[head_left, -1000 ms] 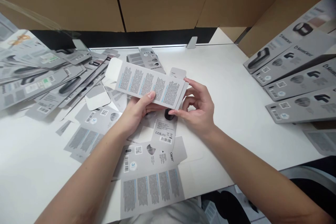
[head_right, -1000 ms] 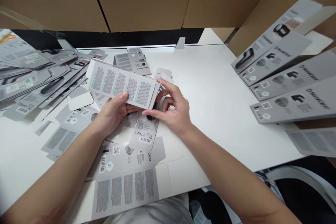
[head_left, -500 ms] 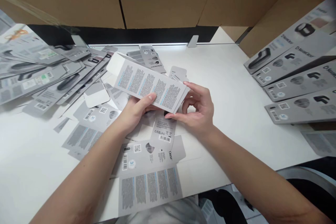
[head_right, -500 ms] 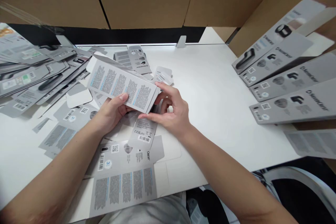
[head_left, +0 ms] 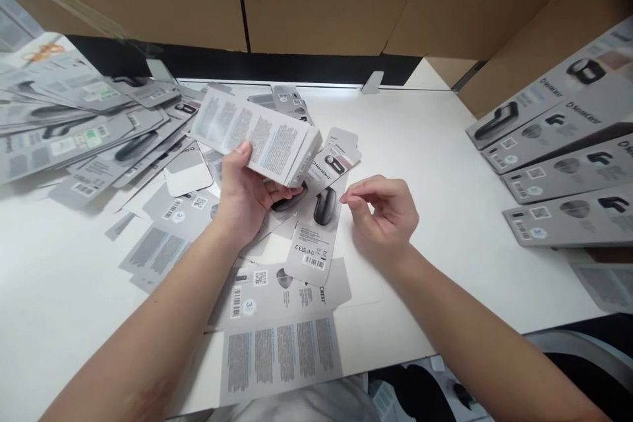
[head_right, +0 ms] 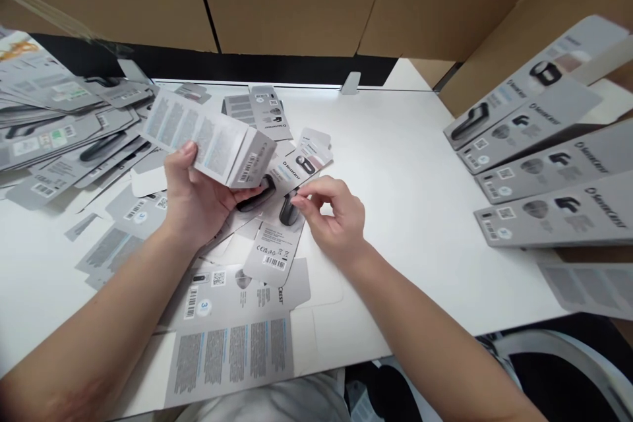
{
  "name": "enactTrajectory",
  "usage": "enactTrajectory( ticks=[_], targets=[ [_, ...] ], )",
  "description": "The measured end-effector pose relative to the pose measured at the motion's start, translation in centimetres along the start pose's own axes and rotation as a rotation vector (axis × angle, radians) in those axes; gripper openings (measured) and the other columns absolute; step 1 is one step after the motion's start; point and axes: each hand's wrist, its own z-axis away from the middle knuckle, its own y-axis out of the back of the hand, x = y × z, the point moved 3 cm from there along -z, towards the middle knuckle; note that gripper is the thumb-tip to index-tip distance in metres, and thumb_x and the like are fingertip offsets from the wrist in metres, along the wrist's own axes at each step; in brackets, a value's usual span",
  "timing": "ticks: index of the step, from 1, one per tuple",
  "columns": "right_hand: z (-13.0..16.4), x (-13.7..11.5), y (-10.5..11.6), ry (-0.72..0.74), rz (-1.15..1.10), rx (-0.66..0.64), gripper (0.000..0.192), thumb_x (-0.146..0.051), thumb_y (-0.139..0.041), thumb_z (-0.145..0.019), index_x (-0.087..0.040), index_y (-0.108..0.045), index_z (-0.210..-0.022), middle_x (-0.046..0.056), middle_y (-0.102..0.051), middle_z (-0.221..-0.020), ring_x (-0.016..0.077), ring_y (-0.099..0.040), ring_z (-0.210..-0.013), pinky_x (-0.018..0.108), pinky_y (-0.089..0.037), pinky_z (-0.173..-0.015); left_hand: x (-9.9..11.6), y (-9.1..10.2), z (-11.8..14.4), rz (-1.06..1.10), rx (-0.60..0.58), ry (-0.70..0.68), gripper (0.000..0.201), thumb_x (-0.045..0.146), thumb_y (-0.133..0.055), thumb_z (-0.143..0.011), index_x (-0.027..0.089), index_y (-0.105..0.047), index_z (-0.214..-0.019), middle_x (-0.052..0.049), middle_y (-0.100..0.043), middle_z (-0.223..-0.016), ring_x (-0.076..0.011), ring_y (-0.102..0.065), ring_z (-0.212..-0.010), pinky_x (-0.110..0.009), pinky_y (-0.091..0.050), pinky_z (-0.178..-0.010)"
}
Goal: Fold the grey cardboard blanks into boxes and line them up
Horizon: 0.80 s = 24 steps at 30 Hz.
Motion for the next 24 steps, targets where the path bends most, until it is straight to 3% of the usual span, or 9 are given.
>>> enactTrajectory(
  ticks=[4, 10, 17, 20, 24],
  targets=[
    [-0.1, -0.1, 0.0, -0.005, 0.073, -0.027, 0.023, -0.053, -0.086, -0.113, -0.034, -0.081, -0.103, 0.0, -0.08, -0.083, 0.0211, -0.073, -0.068, 0.039, -0.062, -0.057, -1.1, -0.1, 0.3, -0.078, -0.081, 0.043, 0.073, 0.074, -0.094, -0.087, 0.022, -0.073, -0.134, -0.012, -0.087, -0.104, -0.0327, -0.085, -0.084, -0.044, -0.071, -0.073],
    [-0.1, -0.5, -0.1, -0.026, 0.107, -0.04, 0.028, -0.058, -0.091, -0.109, -0.034, -0.087, -0.096, 0.001, -0.084, -0.082, 0.0229, -0.076, -0.069, 0.041, -0.065, -0.059, -1.8, -0.3, 0.6, -0.105, -0.083, 0.03, 0.061, 0.072, -0.094, -0.09, 0.022, -0.077, -0.121, -0.009, -0.085, -0.097, -0.0267, -0.08, -0.075, -0.04, -0.07, -0.068],
    [-0.1, -0.4, 0.1, -0.041, 0.037, -0.02, 0.021, -0.052, -0.096, -0.106, -0.035, -0.089, -0.096, -0.001, -0.085, -0.082, 0.0218, -0.077, -0.067, 0.04, -0.063, -0.059, -2.0, -0.2, 0.7, -0.147, -0.101, 0.022, 0.064, 0.079, -0.092, -0.091, 0.021, -0.077, -0.115, -0.008, -0.081, -0.091, -0.0237, -0.074, -0.066, -0.038, -0.063, -0.059],
    [-0.1, -0.4, 0.2, -0.051, 0.071, -0.022, 0.023, -0.055, -0.096, -0.106, -0.035, -0.09, -0.094, 0.0, -0.085, -0.082, 0.0233, -0.078, -0.068, 0.041, -0.065, -0.059, -1.9, -0.3, 0.7, -0.172, -0.134, 0.023, 0.061, 0.075, -0.092, -0.093, 0.021, -0.077, -0.118, -0.009, -0.081, -0.09, -0.0255, -0.075, -0.068, -0.039, -0.062, -0.059],
    [-0.3, -0.4, 0.1, -0.083, 0.078, -0.008, 0.027, -0.059, -0.095, -0.105, -0.035, -0.089, -0.093, 0.0, -0.085, -0.081, 0.0222, -0.077, -0.067, 0.041, -0.065, -0.06, -1.5, 0.0, 0.3, -0.092, -0.083, 0.05, 0.071, 0.084, -0.082, -0.092, 0.022, -0.076, -0.126, -0.008, -0.082, -0.088, -0.0253, -0.072, -0.063, -0.04, -0.063, -0.06]
  ],
)
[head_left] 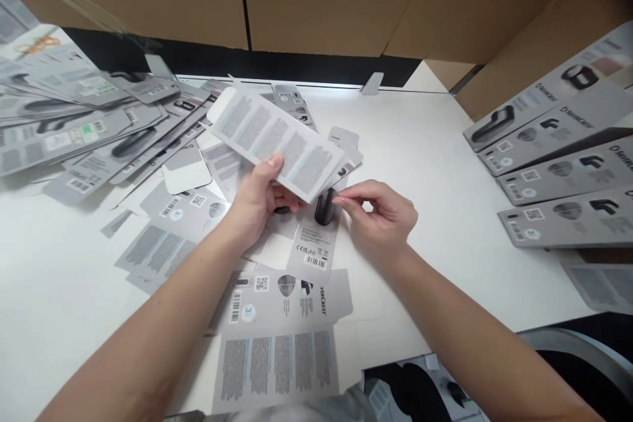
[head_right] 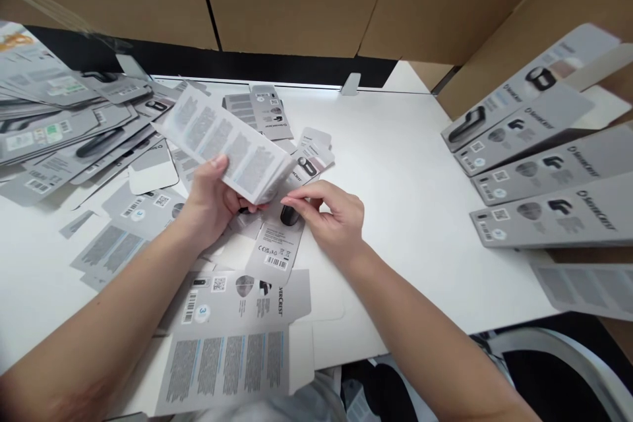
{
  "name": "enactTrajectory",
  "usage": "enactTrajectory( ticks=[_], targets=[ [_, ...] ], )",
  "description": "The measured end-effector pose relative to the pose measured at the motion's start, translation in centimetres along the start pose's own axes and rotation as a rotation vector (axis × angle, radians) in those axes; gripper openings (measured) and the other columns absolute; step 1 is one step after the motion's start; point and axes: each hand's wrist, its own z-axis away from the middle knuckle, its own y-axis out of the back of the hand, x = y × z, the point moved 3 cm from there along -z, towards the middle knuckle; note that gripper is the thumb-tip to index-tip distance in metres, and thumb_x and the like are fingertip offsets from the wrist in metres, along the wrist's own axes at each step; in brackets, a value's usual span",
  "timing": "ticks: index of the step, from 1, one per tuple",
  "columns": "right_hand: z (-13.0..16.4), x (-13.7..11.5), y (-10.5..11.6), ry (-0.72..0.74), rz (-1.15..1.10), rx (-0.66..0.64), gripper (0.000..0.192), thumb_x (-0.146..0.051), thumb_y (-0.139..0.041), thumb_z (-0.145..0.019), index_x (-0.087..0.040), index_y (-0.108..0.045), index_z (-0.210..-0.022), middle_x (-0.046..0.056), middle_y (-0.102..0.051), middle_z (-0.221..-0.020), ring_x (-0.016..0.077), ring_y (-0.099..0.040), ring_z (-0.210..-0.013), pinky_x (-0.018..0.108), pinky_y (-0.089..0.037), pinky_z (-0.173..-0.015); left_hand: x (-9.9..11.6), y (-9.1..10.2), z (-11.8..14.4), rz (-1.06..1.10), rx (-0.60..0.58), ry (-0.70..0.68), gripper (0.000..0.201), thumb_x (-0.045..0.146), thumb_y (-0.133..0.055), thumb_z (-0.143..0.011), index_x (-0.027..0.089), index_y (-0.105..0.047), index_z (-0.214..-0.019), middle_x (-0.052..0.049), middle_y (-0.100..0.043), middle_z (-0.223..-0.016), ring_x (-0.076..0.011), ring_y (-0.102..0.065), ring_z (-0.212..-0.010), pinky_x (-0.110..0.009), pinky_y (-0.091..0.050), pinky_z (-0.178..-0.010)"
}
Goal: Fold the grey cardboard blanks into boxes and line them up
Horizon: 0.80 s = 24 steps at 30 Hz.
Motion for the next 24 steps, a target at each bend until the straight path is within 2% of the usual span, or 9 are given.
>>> enactTrajectory(
  ticks=[3, 6, 9, 14, 19, 22, 24],
  targets=[
    [0.0, 0.1, 0.0, -0.003, -0.038, 0.03, 0.025, -0.056, -0.096, -0.105, -0.034, -0.089, -0.095, 0.0, -0.084, -0.082, 0.021, -0.076, -0.068, 0.04, -0.064, -0.06, 0.1, 0.2, 0.0, 0.026, 0.0, -0.015, 0.069, 0.082, -0.085, -0.091, 0.023, -0.075, -0.127, -0.005, -0.079, -0.083, -0.0228, -0.067, -0.059, -0.038, -0.061, -0.056],
    [0.0, 0.0, 0.1, 0.061, -0.041, 0.041, 0.016, -0.045, -0.096, -0.107, -0.034, -0.089, -0.098, -0.001, -0.086, -0.085, 0.0205, -0.078, -0.071, 0.038, -0.065, -0.062, -0.2, 0.0, 0.2, -0.016, -0.047, -0.008, 0.064, 0.076, -0.093, -0.089, 0.023, -0.072, -0.117, -0.004, -0.073, -0.079, -0.0195, -0.064, -0.057, -0.033, -0.052, -0.049],
    [-0.1, -0.2, 0.2, 0.121, -0.018, 0.034, 0.011, -0.036, -0.093, -0.11, -0.035, -0.089, -0.1, -0.003, -0.087, -0.088, 0.0194, -0.079, -0.073, 0.036, -0.064, -0.062, -0.2, 0.0, 0.4, -0.028, -0.046, -0.032, 0.065, 0.079, -0.092, -0.089, 0.023, -0.07, -0.114, -0.001, -0.069, -0.078, -0.0169, -0.061, -0.055, -0.031, -0.048, -0.046],
    [-0.2, -0.4, 0.1, 0.154, 0.042, 0.058, 0.019, -0.042, -0.09, -0.112, -0.033, -0.088, -0.096, -0.002, -0.085, -0.083, 0.0197, -0.079, -0.069, 0.036, -0.064, -0.058, -0.3, 0.4, 0.2, -0.038, -0.056, -0.034, 0.063, 0.079, -0.091, -0.09, 0.026, -0.069, -0.116, -0.001, -0.068, -0.081, -0.0193, -0.065, -0.06, -0.032, -0.053, -0.051],
    [0.0, -0.3, 0.6, 0.149, -0.026, 0.039, 0.011, -0.036, -0.091, -0.112, -0.034, -0.088, -0.101, -0.004, -0.084, -0.085, 0.018, -0.075, -0.068, 0.035, -0.062, -0.059, -1.0, 0.7, 0.2, -0.114, -0.133, -0.026, 0.057, 0.072, -0.096, -0.091, 0.023, -0.07, -0.105, -0.002, -0.068, -0.082, -0.0162, -0.061, -0.062, -0.029, -0.05, -0.05],
    [-0.3, -0.1, 0.9, 0.135, -0.038, 0.019, 0.011, -0.035, -0.095, -0.108, -0.034, -0.086, -0.102, -0.003, -0.082, -0.085, 0.0176, -0.072, -0.067, 0.035, -0.06, -0.059, -0.7, 0.5, 0.2, -0.132, -0.116, -0.093, 0.057, 0.073, -0.095, -0.093, 0.024, -0.069, -0.11, -0.001, -0.068, -0.083, -0.0156, -0.061, -0.063, -0.029, -0.05, -0.053],
    [-0.6, 0.2, 1.2, 0.135, -0.084, 0.018, 0.014, -0.042, -0.094, -0.109, -0.034, -0.084, -0.106, -0.003, -0.076, -0.084, 0.017, -0.067, -0.065, 0.034, -0.058, -0.058, -0.2, 0.3, 0.2, -0.165, -0.095, -0.128, 0.063, 0.074, -0.098, -0.09, 0.024, -0.068, -0.114, -0.002, -0.071, -0.088, -0.0169, -0.064, -0.066, -0.03, -0.052, -0.056]
  ],
)
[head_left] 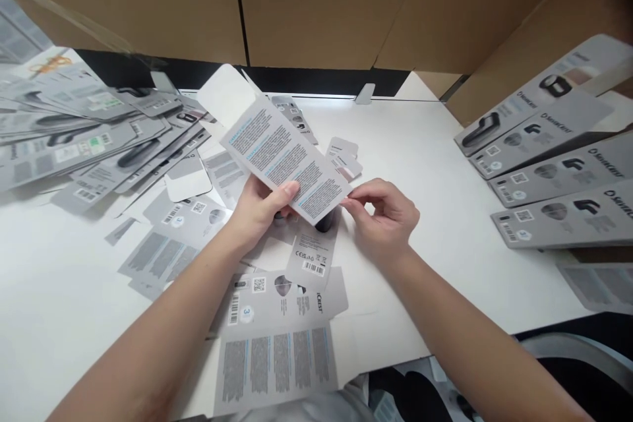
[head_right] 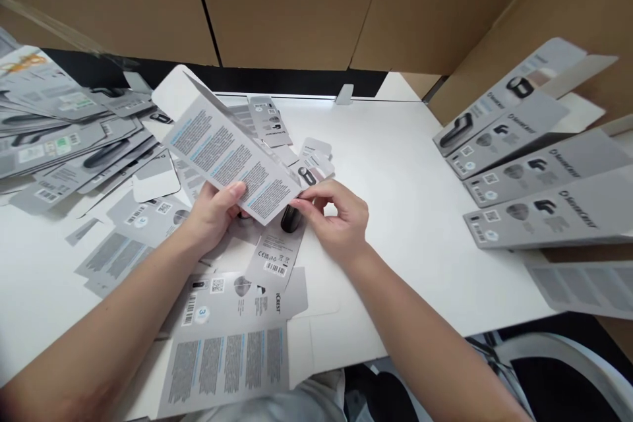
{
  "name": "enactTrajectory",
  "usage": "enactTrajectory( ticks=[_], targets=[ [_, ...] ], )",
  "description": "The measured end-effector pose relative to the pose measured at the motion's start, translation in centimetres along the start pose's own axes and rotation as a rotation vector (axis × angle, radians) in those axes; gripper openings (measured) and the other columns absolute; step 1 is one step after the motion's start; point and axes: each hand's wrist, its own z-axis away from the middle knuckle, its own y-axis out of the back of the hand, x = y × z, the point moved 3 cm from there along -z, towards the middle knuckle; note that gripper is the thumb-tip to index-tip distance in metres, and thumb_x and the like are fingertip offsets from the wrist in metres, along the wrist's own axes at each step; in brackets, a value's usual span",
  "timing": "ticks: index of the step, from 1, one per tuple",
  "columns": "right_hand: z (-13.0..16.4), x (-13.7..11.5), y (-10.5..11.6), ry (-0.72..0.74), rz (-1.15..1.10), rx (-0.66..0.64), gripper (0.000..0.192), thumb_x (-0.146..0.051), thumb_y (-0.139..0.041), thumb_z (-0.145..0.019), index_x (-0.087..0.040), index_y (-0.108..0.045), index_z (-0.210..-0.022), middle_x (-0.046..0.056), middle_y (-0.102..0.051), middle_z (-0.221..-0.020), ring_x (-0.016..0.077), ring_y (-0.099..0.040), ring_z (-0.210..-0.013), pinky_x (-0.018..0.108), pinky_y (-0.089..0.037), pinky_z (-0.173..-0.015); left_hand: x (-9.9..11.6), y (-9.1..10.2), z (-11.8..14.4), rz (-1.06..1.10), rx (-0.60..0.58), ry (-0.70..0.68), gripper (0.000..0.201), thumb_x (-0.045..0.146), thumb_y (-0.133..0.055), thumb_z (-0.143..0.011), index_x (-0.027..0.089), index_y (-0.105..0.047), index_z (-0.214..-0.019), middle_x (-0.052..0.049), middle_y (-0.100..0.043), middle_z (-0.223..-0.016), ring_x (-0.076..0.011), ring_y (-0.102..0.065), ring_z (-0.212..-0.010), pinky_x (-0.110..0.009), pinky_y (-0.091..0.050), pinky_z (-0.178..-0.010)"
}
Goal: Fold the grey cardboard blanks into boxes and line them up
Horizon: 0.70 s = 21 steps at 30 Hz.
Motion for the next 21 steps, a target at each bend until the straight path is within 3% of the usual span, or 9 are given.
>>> enactTrajectory(
  ticks=[2, 5, 7, 9, 12, 15, 18, 21],
  targets=[
    [-0.3, 0.4, 0.5, -0.018, -0.059, 0.016, 0.024, -0.057, -0.09, -0.109, -0.035, -0.082, -0.115, -0.002, -0.07, -0.089, 0.0173, -0.065, -0.067, 0.034, -0.057, -0.057, 0.3, 0.1, 0.0, -0.031, 0.026, -0.019, 0.07, 0.071, -0.104, -0.083, 0.025, -0.067, -0.12, -0.006, -0.078, -0.104, -0.0209, -0.072, -0.079, -0.034, -0.059, -0.065],
    [-0.7, 1.2, 1.1, -0.158, -0.056, -0.043, 0.06, -0.083, -0.09, -0.097, -0.036, -0.077, -0.131, 0.002, -0.07, -0.105, 0.0173, -0.062, -0.068, 0.034, -0.055, -0.052, 0.3, 0.2, 0.1, -0.144, -0.021, -0.009, 0.077, 0.06, -0.113, -0.072, 0.025, -0.071, -0.127, -0.007, -0.077, -0.115, -0.0199, -0.07, -0.086, -0.035, -0.06, -0.072],
    [-0.9, 1.8, 1.3, -0.307, -0.026, -0.182, 0.089, -0.092, -0.099, -0.079, -0.034, -0.073, -0.141, 0.004, -0.073, -0.111, 0.0186, -0.061, -0.069, 0.035, -0.054, -0.049, 0.0, 0.2, 0.1, -0.288, -0.121, 0.02, 0.083, 0.049, -0.116, -0.065, 0.025, -0.075, -0.133, -0.003, -0.071, -0.108, -0.0144, -0.059, -0.074, -0.034, -0.052, -0.066],
    [-1.1, 1.9, 1.3, -0.449, -0.034, -0.346, 0.105, -0.09, -0.107, -0.067, -0.031, -0.071, -0.147, 0.007, -0.077, -0.11, 0.0236, -0.068, -0.075, 0.038, -0.058, -0.051, -0.2, 0.3, 0.0, -0.381, -0.198, 0.036, 0.09, 0.044, -0.116, -0.064, 0.026, -0.078, -0.143, -0.001, -0.066, -0.107, -0.0136, -0.057, -0.073, -0.035, -0.052, -0.068],
    [-2.1, 0.9, 1.6, -0.57, -0.059, -0.496, 0.099, -0.075, -0.112, -0.068, -0.029, -0.074, -0.147, 0.01, -0.085, -0.118, 0.033, -0.079, -0.092, 0.045, -0.07, -0.064, -0.3, 0.6, -0.1, -0.411, -0.248, 0.031, 0.099, 0.043, -0.116, -0.064, 0.029, -0.075, -0.154, -0.005, -0.068, -0.12, -0.0161, -0.063, -0.078, -0.04, -0.06, -0.077],
    [-3.5, -1.5, 3.3, -0.588, -0.011, -0.555, 0.093, -0.064, -0.115, -0.068, -0.032, -0.078, -0.147, 0.009, -0.087, -0.13, 0.0332, -0.082, -0.096, 0.046, -0.074, -0.072, -0.3, 0.9, -0.1, -0.443, -0.279, 0.023, 0.109, 0.044, -0.118, -0.062, 0.029, -0.07, -0.159, -0.004, -0.071, -0.113, -0.0202, -0.067, -0.082, -0.043, -0.061, -0.084],
    [-3.4, -4.1, 6.9, -0.648, 0.121, -0.54, 0.089, -0.062, -0.113, -0.072, -0.032, -0.08, -0.148, 0.009, -0.089, -0.133, 0.0317, -0.084, -0.094, 0.045, -0.075, -0.075, -0.2, 1.0, -0.1, -0.455, -0.285, 0.062, 0.097, 0.043, -0.111, -0.074, 0.026, -0.068, -0.159, 0.001, -0.068, -0.096, -0.0222, -0.069, -0.081, -0.045, -0.059, -0.088],
    [-0.1, -5.8, 12.6, -0.768, 0.322, -0.375, 0.079, -0.064, -0.111, -0.07, -0.028, -0.083, -0.136, 0.013, -0.092, -0.127, 0.0377, -0.087, -0.099, 0.053, -0.078, -0.084, 0.2, 0.8, 0.0, -0.45, -0.271, 0.096, 0.079, 0.047, -0.103, -0.083, 0.025, -0.071, -0.151, 0.004, -0.065, -0.083, -0.023, -0.067, -0.079, -0.042, -0.056, -0.086]
  ],
)
